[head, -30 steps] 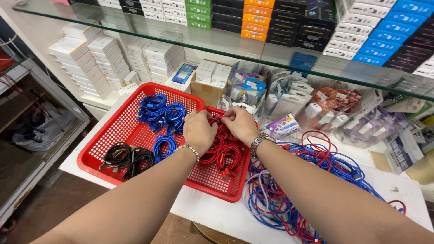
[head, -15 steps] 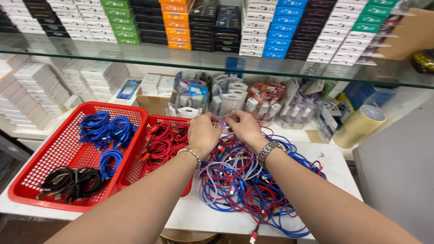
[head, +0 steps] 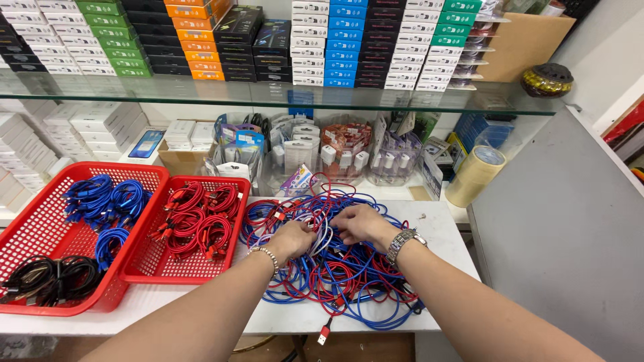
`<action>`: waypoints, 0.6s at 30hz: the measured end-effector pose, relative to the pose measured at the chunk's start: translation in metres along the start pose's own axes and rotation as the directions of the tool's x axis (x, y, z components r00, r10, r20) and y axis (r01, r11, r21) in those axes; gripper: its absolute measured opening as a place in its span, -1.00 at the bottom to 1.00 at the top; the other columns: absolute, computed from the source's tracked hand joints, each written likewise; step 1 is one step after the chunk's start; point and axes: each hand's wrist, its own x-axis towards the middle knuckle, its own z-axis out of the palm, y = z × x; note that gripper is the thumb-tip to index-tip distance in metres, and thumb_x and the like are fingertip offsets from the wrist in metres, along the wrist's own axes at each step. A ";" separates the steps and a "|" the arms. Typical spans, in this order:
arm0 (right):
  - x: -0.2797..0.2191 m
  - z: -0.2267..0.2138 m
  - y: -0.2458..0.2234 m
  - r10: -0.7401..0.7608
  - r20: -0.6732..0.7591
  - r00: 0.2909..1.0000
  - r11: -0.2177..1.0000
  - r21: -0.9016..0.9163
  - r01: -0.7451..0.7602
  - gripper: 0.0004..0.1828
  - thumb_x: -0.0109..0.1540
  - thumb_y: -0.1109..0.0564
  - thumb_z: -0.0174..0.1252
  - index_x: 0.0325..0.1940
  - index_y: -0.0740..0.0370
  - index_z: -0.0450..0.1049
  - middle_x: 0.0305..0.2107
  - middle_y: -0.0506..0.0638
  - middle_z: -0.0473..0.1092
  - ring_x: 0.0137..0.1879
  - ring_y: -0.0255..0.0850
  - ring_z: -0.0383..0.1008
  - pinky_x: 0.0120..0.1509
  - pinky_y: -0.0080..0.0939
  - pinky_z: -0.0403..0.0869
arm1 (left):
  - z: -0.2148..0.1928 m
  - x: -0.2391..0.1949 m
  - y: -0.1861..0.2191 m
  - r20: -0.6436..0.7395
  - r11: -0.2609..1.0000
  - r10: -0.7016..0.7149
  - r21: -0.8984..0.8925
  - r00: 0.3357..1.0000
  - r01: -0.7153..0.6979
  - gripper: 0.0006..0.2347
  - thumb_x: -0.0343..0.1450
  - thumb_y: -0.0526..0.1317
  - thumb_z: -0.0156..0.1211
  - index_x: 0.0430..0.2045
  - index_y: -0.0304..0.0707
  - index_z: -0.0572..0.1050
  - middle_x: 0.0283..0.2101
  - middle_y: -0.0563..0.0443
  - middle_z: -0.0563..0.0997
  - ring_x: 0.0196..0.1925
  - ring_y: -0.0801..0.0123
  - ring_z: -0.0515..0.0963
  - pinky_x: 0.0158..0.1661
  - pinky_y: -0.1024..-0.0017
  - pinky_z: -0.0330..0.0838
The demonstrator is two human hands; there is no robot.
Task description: The person sorts a mixed pile of USB cables on a counter by color, coiling each cable and placing it into one of two red baskets. Red, blue, white, and purple cables are handled one at a time and organized into separate sections within the baskets.
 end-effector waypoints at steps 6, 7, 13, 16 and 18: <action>-0.006 0.017 -0.027 -0.169 0.108 0.980 0.968 -0.166 0.186 -0.69 0.28 0.17 0.17 0.10 0.14 0.61 -0.18 -0.12 0.56 -0.13 -0.34 0.52 -0.03 -0.30 0.56 | -0.024 -0.025 0.010 -0.194 0.973 -0.102 -0.222 0.976 0.058 -0.78 0.38 -0.13 0.27 -0.25 -0.32 0.56 -0.30 -0.14 0.69 -0.25 0.28 0.66 -0.21 0.33 0.48; -0.007 0.013 -0.036 -0.227 0.092 0.969 0.952 -0.187 0.241 -0.70 0.28 0.16 0.20 0.09 0.17 0.61 -0.14 -0.11 0.59 -0.10 -0.34 0.54 0.01 -0.32 0.53 | -0.032 -0.028 0.015 -0.185 0.944 -0.080 -0.330 0.979 0.015 -0.79 0.40 -0.15 0.23 -0.24 -0.31 0.53 -0.32 -0.13 0.70 -0.28 0.31 0.67 -0.26 0.35 0.47; -0.013 -0.013 -0.075 -0.312 -0.061 0.948 0.936 0.149 0.318 -0.56 0.26 0.16 0.21 0.22 0.29 0.41 -0.13 -0.03 0.52 -0.05 -0.29 0.55 -0.03 -0.24 0.56 | -0.087 -0.037 0.067 -0.195 0.700 0.070 -0.689 0.978 -0.187 -0.85 0.46 -0.23 0.07 -0.26 -0.37 0.46 -0.47 -0.05 0.62 -0.47 0.38 0.61 -0.39 0.43 0.46; -0.017 0.001 -0.060 -0.136 -0.108 0.985 0.987 -0.095 0.126 -0.48 0.21 0.19 0.28 0.26 0.20 0.39 -0.19 0.00 0.52 -0.14 -0.22 0.49 -0.13 -0.20 0.50 | -0.101 -0.048 0.091 -0.222 0.665 0.102 -0.710 0.970 -0.232 -0.87 0.46 -0.23 0.05 -0.29 -0.32 0.46 -0.52 -0.02 0.57 -0.50 0.37 0.58 -0.42 0.43 0.41; -0.019 0.016 -0.045 -0.102 -0.020 0.995 0.989 -0.106 0.099 -0.50 0.24 0.17 0.27 0.25 0.14 0.33 -0.23 -0.05 0.45 -0.17 -0.28 0.44 -0.13 -0.24 0.48 | -0.107 -0.053 0.098 -0.219 0.663 0.140 -0.704 0.966 -0.255 -0.85 0.48 -0.21 0.01 -0.30 -0.31 0.45 -0.53 -0.01 0.55 -0.51 0.37 0.57 -0.44 0.44 0.38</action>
